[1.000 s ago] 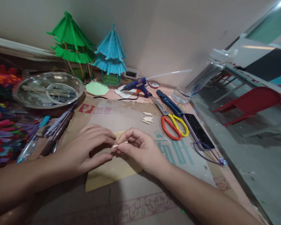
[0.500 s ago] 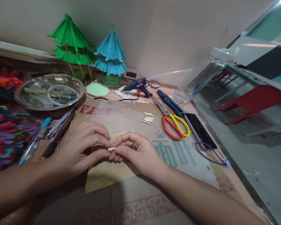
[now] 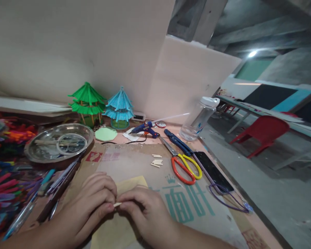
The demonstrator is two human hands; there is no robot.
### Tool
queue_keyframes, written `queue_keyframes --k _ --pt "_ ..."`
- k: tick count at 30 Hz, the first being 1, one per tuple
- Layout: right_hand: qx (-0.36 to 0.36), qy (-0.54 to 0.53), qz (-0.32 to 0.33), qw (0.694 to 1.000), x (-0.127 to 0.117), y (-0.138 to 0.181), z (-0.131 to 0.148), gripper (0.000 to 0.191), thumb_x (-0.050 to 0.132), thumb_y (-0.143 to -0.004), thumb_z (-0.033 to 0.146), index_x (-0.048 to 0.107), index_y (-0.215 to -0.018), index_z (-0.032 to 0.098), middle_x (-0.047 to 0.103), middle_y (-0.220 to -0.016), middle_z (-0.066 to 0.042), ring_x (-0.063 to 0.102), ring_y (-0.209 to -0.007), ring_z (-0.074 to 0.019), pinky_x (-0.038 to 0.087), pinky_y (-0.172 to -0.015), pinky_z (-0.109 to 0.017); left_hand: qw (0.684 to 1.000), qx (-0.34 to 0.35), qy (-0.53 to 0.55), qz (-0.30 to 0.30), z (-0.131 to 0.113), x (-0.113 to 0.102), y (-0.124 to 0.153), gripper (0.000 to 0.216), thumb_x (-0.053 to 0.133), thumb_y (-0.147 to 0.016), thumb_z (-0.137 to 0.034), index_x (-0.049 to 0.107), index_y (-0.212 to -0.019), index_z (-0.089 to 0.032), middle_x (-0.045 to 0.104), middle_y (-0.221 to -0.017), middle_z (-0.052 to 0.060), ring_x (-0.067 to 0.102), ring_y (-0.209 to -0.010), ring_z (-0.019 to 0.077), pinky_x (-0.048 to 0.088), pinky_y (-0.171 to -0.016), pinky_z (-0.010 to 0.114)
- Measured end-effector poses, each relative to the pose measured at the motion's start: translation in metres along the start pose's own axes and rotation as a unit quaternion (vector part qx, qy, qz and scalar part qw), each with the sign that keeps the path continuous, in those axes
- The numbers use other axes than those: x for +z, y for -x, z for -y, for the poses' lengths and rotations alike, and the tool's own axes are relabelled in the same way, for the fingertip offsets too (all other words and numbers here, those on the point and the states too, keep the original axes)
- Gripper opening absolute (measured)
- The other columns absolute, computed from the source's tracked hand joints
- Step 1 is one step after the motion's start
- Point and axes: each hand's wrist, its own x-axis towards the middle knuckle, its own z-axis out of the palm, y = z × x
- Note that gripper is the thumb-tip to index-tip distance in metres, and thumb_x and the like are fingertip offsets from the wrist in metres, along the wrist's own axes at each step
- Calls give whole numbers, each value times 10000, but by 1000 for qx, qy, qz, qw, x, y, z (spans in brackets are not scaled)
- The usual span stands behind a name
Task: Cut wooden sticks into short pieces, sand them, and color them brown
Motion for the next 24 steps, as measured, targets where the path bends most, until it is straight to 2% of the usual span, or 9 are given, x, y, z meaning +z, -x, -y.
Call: queue_keyframes --k 4,8,11,17,24 --pt "-5 27 -16 999 -2 0 -1 160 597 -901 228 723 -810 189 740 -723 -34 673 -639 -135 534 -625 -220 1000 8 9 -10 0 1 1 191 455 -960 -164 546 -796 -204 591 -828 14 530 -831 176 423 -788 327" --pt "-8 29 11 999 -5 4 0 169 584 -908 228 704 -798 182 738 -740 -43 674 -667 -140 533 -641 -233 999 13 17 -25 1 5 3 98 523 -948 -165 579 -880 -207 600 -868 15 528 -884 175 401 -827 331" --pt "6 28 34 999 -7 6 1 154 578 -909 216 700 -820 186 741 -753 -41 677 -669 -139 535 -639 -238 999 9 26 -27 1 7 3 76 556 -939 -201 591 -871 -203 609 -882 19 537 -894 176 399 -842 339" --pt "16 10 64 998 -8 7 4 133 578 -908 189 699 -855 188 738 -714 -27 680 -640 -130 536 -622 -232 999 -29 21 -28 0 5 0 97 567 -933 -260 612 -871 -198 626 -902 29 554 -916 184 410 -849 344" --pt "29 -5 62 998 -8 7 3 128 577 -910 213 694 -867 189 729 -680 -17 671 -583 -121 544 -599 -229 999 -21 26 -32 2 7 0 118 528 -941 -225 616 -866 -201 639 -902 25 563 -905 178 420 -846 352"
